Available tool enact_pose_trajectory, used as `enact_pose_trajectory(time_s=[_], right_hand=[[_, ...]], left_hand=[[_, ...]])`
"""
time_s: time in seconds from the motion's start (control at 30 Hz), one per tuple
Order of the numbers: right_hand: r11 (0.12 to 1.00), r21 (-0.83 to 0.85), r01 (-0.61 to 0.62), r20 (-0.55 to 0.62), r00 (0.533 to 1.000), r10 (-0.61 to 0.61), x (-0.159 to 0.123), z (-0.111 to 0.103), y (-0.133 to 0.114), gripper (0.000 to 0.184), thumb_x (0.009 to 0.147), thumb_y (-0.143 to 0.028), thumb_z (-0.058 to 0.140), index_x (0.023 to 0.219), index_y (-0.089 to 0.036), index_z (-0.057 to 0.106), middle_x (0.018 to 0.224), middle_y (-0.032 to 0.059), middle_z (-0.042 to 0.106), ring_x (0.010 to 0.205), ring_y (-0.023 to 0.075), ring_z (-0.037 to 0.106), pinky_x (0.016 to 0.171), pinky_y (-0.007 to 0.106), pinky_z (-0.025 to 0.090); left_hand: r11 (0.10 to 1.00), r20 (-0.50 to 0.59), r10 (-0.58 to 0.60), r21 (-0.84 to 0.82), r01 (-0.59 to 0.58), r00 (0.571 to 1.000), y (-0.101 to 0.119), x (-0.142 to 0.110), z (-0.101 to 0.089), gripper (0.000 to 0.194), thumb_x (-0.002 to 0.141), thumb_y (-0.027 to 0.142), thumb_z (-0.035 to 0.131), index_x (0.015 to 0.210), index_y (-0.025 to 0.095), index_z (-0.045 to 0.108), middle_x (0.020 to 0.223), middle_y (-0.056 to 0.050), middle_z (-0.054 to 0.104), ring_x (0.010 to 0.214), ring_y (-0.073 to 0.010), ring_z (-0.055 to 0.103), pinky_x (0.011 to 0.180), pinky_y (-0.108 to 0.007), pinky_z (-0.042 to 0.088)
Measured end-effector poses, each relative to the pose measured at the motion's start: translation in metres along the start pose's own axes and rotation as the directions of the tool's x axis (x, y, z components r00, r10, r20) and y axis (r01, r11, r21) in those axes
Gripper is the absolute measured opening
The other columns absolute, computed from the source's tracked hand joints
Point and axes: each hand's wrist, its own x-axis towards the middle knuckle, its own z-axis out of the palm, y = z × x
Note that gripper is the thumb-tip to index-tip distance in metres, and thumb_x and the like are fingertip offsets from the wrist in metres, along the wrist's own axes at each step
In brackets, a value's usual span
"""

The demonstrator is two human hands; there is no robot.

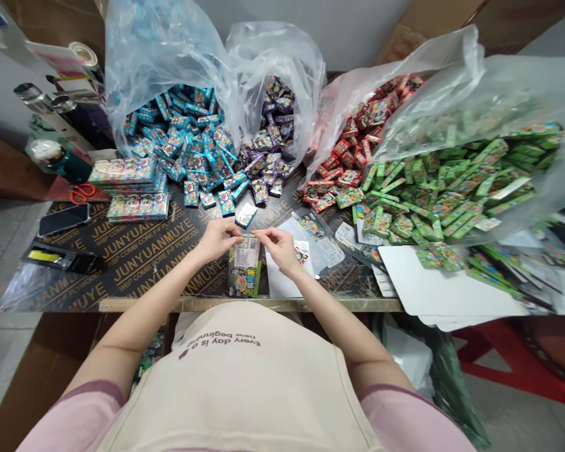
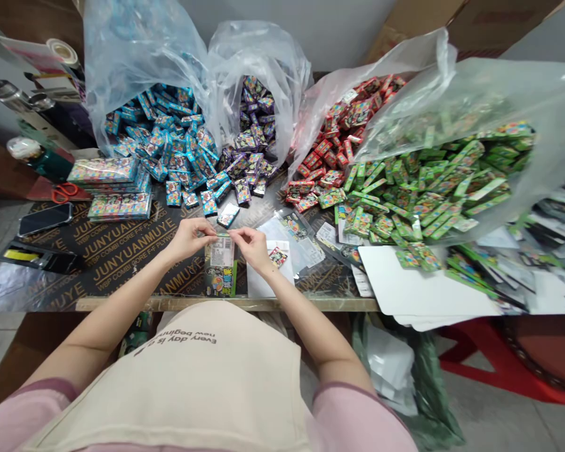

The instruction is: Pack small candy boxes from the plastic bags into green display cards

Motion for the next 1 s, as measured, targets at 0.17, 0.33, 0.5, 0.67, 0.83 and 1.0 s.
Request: enact_pose_trajectory(time_s=[0.17,0.33,0.5,0.67,0.83,1.0], right_hand=[[0.944,-0.287,0.163,0.161,0.98,-0.12,0.005,-0.046,0.012,0.022,0.083,-0.036,0.062,0.099,-0.026,0.072,0.108,0.0052,0.069,0.106,0.0238,0.06,0.095,0.043,0.044],[0.583,-0.809,0.078,0.032,0.995,-0.089,0.015,-0.119,0.052,0.016,0.078,-0.021,0.063,0.09,-0.019,0.073,0.101,0.0108,0.062,0.099,0.0264,0.056,0.089,0.045,0.044],[0.404,-0.906,0.122,0.12,0.992,-0.031,0.008,-0.132,0.075,0.01,0.079,-0.021,0.063,0.081,-0.02,0.073,0.091,0.0098,0.062,0.095,0.0267,0.053,0.08,0.041,0.042],[0.378,-0.907,0.183,0.178,0.983,-0.05,0.005,-0.122,0.077,0.014,0.082,-0.016,0.057,0.074,-0.018,0.069,0.085,0.0101,0.062,0.091,0.0269,0.052,0.078,0.04,0.039],[0.393,-0.902,0.182,0.202,0.979,0.01,0.005,-0.119,0.075,0.013,0.083,-0.012,0.05,0.08,-0.016,0.063,0.083,0.0118,0.063,0.086,0.0255,0.052,0.079,0.038,0.035],[0.419,-0.902,0.103,0.124,0.992,0.023,0.006,-0.119,0.075,0.016,0.083,-0.01,0.042,0.083,-0.017,0.057,0.079,0.0088,0.064,0.075,0.0225,0.053,0.079,0.038,0.033]], left_hand=[[0.988,0.095,0.097,0.115,-0.107,0.991,-0.001,0.002,0.007,0.016,0.082,0.024,0.063,0.092,0.022,0.076,0.079,-0.004,0.061,0.076,-0.0164,0.057,0.07,-0.029,0.045],[0.985,0.087,0.132,0.096,-0.141,0.987,-0.004,0.002,0.009,0.015,0.082,0.023,0.063,0.089,0.023,0.077,0.076,-0.004,0.058,0.073,-0.0158,0.055,0.068,-0.029,0.044],[0.989,0.042,0.119,0.081,-0.122,0.992,-0.007,0.0,0.013,0.015,0.081,0.02,0.064,0.089,0.022,0.077,0.077,-0.004,0.057,0.074,-0.0158,0.055,0.068,-0.029,0.044],[0.992,0.01,0.102,0.07,-0.102,0.995,-0.008,-0.002,0.015,0.016,0.08,0.018,0.065,0.09,0.023,0.076,0.075,-0.003,0.056,0.072,-0.0158,0.054,0.067,-0.029,0.043],[0.995,-0.003,0.078,0.059,-0.078,0.997,-0.008,-0.002,0.017,0.016,0.079,0.017,0.066,0.089,0.023,0.077,0.076,-0.003,0.055,0.074,-0.0163,0.054,0.069,-0.03,0.043],[0.994,-0.02,0.102,0.052,-0.101,0.995,-0.01,-0.003,0.018,0.015,0.078,0.015,0.067,0.088,0.021,0.076,0.075,-0.002,0.054,0.072,-0.0152,0.053,0.067,-0.028,0.042]])
